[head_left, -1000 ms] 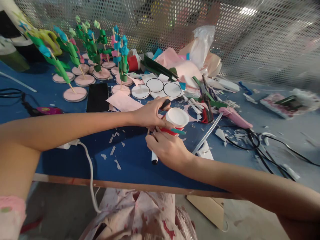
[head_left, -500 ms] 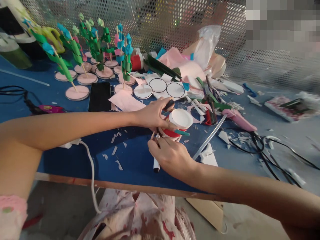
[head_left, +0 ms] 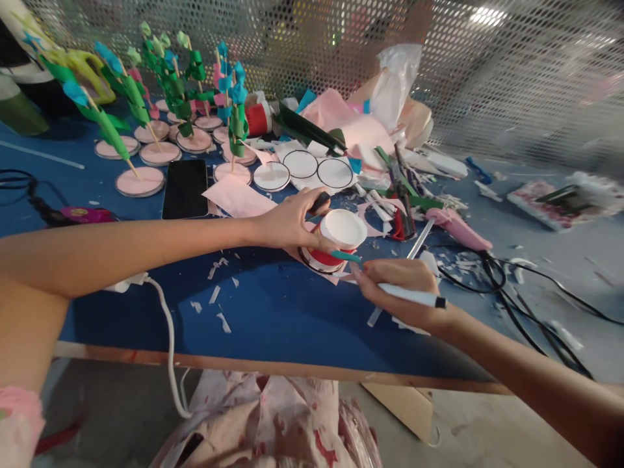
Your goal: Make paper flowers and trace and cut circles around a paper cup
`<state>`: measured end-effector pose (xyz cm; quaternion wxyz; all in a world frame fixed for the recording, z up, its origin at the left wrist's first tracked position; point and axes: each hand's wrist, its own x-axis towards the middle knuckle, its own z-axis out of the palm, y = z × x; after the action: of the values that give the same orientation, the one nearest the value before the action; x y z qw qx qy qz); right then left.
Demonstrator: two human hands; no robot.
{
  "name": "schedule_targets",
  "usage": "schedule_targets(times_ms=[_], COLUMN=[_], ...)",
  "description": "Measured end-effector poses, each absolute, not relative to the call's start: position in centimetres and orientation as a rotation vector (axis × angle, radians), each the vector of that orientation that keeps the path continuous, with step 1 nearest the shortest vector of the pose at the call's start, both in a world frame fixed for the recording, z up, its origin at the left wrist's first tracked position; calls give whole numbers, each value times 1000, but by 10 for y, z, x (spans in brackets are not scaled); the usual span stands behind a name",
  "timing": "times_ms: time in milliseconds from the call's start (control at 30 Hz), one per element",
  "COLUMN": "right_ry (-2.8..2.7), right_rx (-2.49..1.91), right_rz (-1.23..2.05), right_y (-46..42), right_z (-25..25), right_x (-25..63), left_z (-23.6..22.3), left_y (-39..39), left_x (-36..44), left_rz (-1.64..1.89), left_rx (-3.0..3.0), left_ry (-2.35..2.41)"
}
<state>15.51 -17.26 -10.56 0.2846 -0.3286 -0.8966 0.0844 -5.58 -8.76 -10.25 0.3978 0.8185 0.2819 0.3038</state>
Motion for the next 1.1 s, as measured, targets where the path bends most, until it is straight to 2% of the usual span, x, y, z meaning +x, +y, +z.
schedule_targets(times_ms=[167,433,733,867,1100], right_ry=[-2305,-2053,-1614,-1614,-1696], right_rx=[-992,-1134,-1360,-1351,-1432], right_rz=[534,807,1377,1476,1439], right_y=[-159,-145,-105,-87,-73], right_z=[-102,-110,-109,-113,-99], right_x=[163,175,173,171,158], left_z=[-105,-105,-102,-104,-105], left_y=[-86,-85,-88,-88,-87], left_x=[-56,-56,-56,-56,-55], left_rz=[763,772,757,759,743], left_rx=[2088,2071,2065,2043,2036], left_ry=[721,710,742,789,805])
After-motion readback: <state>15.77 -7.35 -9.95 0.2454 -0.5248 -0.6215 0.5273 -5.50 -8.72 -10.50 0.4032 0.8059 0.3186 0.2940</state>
